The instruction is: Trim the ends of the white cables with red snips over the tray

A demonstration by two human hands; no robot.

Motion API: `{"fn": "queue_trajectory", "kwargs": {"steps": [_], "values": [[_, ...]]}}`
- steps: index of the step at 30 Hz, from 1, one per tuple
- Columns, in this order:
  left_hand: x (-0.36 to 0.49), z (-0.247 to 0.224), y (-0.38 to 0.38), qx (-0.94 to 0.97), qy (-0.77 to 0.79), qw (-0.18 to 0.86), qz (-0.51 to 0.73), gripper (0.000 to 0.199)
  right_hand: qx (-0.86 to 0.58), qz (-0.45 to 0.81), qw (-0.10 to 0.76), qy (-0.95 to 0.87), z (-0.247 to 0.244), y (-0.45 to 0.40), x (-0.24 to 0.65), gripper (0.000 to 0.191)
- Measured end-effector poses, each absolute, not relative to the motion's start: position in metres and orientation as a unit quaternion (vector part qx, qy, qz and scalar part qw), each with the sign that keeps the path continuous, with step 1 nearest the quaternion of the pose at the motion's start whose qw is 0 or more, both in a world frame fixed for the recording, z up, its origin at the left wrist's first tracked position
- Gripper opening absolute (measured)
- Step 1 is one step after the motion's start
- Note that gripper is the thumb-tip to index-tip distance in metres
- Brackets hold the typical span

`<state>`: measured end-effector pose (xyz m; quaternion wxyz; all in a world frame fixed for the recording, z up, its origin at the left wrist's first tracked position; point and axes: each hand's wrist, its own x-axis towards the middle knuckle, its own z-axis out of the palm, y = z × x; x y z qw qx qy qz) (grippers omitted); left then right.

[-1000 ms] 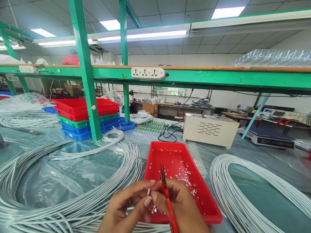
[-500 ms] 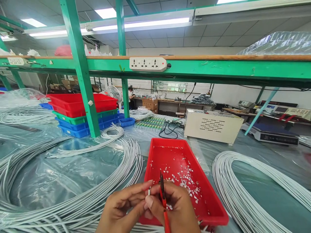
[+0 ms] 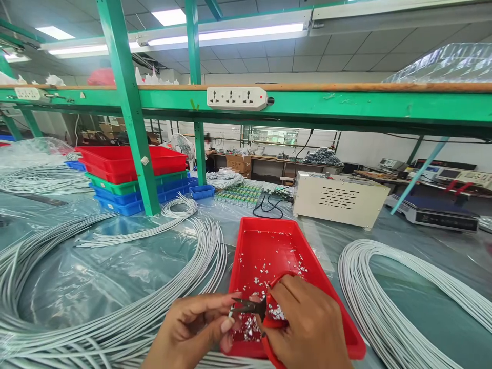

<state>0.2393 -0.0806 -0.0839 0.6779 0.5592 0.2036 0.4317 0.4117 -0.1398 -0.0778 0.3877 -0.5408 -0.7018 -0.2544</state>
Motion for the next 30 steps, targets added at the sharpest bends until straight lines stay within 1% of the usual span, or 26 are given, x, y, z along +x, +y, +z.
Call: {"fn": "queue_trajectory", "kwargs": {"steps": [3, 5, 17, 21, 25, 30], "values": [[0.238, -0.082, -0.081, 0.565, 0.208, 0.675, 0.426, 0.023, -0.535, -0.281, 0.377, -0.702, -0.081, -0.139, 0.41, 0.014], [0.238, -0.081, -0.082, 0.564, 0.205, 0.677, 0.426, 0.022, -0.529, -0.294, 0.373, -0.704, -0.082, -0.14, 0.409, 0.016], [0.237, -0.068, -0.085, 0.558, 0.225, 0.678, 0.423, 0.023, -0.529, -0.317, 0.349, -0.706, -0.079, -0.141, 0.407, 0.02], [0.236, -0.067, -0.085, 0.544, 0.221, 0.7, 0.407, 0.023, -0.524, -0.321, 0.343, -0.711, -0.078, -0.141, 0.408, 0.022], [0.236, -0.066, -0.085, 0.524, 0.218, 0.714, 0.411, 0.021, -0.528, -0.322, 0.331, -0.713, -0.077, -0.142, 0.409, 0.021], [0.234, -0.066, -0.084, 0.542, 0.228, 0.703, 0.401, 0.017, -0.525, -0.332, 0.32, -0.715, -0.079, -0.143, 0.41, 0.022]]}}
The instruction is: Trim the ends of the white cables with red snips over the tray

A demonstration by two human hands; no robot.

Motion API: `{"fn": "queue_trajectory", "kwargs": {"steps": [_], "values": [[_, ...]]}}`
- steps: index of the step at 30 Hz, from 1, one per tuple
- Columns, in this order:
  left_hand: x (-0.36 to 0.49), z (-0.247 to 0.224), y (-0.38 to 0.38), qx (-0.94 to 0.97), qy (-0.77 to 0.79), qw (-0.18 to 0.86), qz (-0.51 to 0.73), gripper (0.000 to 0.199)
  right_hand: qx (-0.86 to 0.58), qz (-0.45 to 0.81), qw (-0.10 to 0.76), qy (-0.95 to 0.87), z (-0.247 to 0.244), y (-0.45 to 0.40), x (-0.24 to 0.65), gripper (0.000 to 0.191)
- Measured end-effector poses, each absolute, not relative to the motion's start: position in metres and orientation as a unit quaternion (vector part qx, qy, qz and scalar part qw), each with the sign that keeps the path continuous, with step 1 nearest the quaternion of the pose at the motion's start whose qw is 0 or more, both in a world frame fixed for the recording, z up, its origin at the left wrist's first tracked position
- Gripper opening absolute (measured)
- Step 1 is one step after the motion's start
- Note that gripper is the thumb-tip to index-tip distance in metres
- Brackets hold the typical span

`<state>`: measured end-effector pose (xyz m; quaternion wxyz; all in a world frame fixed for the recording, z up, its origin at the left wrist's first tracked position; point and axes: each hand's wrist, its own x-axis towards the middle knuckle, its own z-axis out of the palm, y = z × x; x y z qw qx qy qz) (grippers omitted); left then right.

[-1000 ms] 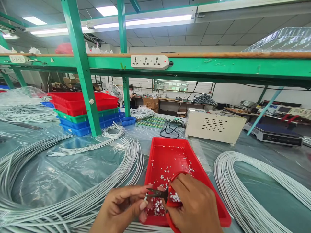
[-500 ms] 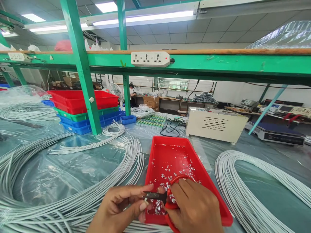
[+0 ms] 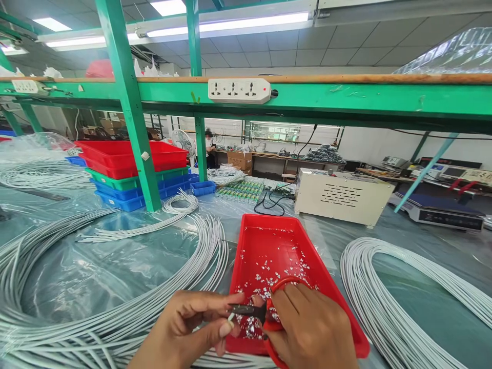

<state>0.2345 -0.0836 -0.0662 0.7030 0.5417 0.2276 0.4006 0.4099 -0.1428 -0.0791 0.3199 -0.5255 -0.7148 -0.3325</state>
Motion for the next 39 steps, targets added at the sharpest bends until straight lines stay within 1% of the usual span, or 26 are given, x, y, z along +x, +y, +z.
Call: {"fn": "queue_trajectory", "kwargs": {"steps": [6, 10, 13, 16, 19, 22, 24, 27, 32, 39], "values": [[0.233, -0.065, -0.081, 0.585, 0.23, 0.677, 0.383, 0.025, -0.531, -0.33, 0.314, -0.715, -0.081, -0.141, 0.41, 0.022], [0.231, -0.065, -0.08, 0.597, 0.255, 0.66, 0.379, 0.024, -0.525, -0.344, 0.313, -0.713, -0.081, -0.141, 0.41, 0.024], [0.23, -0.066, -0.079, 0.602, 0.275, 0.647, 0.378, 0.021, -0.51, -0.384, 0.317, -0.701, -0.08, -0.143, 0.41, 0.027], [0.23, -0.068, -0.078, 0.599, 0.266, 0.652, 0.381, 0.018, -0.467, -0.428, 0.3, -0.713, -0.081, -0.145, 0.411, 0.027], [0.23, -0.07, -0.077, 0.597, 0.249, 0.661, 0.38, 0.016, -0.437, -0.444, 0.283, -0.729, -0.082, -0.147, 0.411, 0.029], [0.23, -0.071, -0.077, 0.601, 0.238, 0.66, 0.384, 0.018, -0.481, -0.434, 0.319, -0.692, -0.081, -0.146, 0.412, 0.02], [0.23, -0.073, -0.076, 0.602, 0.24, 0.654, 0.39, 0.018, -0.506, -0.424, 0.336, -0.671, -0.08, -0.144, 0.413, 0.018], [0.23, -0.075, -0.074, 0.608, 0.243, 0.644, 0.395, 0.019, -0.509, -0.414, 0.333, -0.677, -0.078, -0.143, 0.413, 0.025], [0.231, -0.075, -0.072, 0.614, 0.195, 0.664, 0.381, 0.022, -0.499, -0.398, 0.334, -0.694, -0.08, -0.142, 0.413, 0.023], [0.229, -0.067, -0.078, 0.602, 0.265, 0.647, 0.387, 0.02, -0.498, -0.401, 0.328, -0.695, -0.08, -0.142, 0.412, 0.025]]}}
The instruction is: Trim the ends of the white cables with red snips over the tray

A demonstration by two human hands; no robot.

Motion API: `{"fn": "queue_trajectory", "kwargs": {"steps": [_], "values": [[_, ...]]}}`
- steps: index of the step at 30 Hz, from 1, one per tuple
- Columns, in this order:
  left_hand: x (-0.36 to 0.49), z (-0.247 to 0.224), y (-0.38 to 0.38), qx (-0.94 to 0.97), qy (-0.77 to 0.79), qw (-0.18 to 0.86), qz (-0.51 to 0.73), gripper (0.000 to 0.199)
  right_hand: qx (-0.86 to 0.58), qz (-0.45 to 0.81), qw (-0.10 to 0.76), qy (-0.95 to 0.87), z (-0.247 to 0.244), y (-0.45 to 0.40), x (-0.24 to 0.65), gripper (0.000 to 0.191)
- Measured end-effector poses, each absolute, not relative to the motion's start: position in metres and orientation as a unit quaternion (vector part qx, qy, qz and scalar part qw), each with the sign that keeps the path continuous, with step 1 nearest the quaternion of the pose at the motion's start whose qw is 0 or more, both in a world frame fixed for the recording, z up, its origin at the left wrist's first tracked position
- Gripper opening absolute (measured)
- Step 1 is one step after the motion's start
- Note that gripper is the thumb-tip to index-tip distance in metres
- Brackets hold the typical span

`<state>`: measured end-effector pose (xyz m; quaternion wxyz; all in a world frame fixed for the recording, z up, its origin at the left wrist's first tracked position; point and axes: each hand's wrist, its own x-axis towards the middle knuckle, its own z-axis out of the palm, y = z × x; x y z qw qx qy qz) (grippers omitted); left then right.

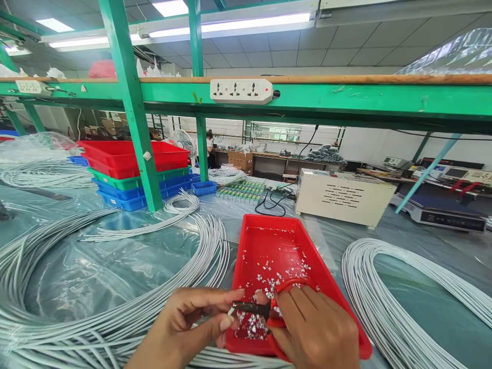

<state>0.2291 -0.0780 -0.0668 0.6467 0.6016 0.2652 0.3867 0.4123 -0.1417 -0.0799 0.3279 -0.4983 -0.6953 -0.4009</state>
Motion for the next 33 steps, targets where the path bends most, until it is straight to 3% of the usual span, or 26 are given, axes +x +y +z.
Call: {"fn": "queue_trajectory", "kwargs": {"steps": [13, 16, 19, 22, 26, 29, 33], "values": [[0.227, -0.075, -0.073, 0.627, 0.245, 0.63, 0.388, 0.021, -0.469, -0.445, 0.277, -0.711, -0.084, -0.145, 0.416, 0.03], [0.228, -0.08, -0.07, 0.648, 0.215, 0.623, 0.382, 0.03, -0.443, -0.407, 0.318, -0.733, -0.082, -0.144, 0.413, 0.025], [0.229, -0.084, -0.069, 0.652, 0.192, 0.634, 0.369, 0.052, -0.492, -0.18, 0.452, -0.722, -0.079, -0.142, 0.4, 0.012], [0.23, -0.084, -0.073, 0.655, 0.191, 0.641, 0.352, 0.06, -0.542, 0.125, 0.566, -0.608, -0.078, -0.139, 0.384, 0.015], [0.231, -0.085, -0.078, 0.67, 0.186, 0.633, 0.34, 0.059, -0.528, 0.342, 0.605, -0.488, -0.078, -0.138, 0.371, 0.019], [0.232, -0.085, -0.079, 0.661, 0.191, 0.646, 0.331, 0.058, -0.508, 0.337, 0.633, -0.477, -0.075, -0.137, 0.367, 0.015], [0.236, -0.079, -0.076, 0.654, 0.213, 0.664, 0.294, 0.047, -0.559, 0.149, 0.64, -0.505, -0.073, -0.14, 0.368, 0.015]]}}
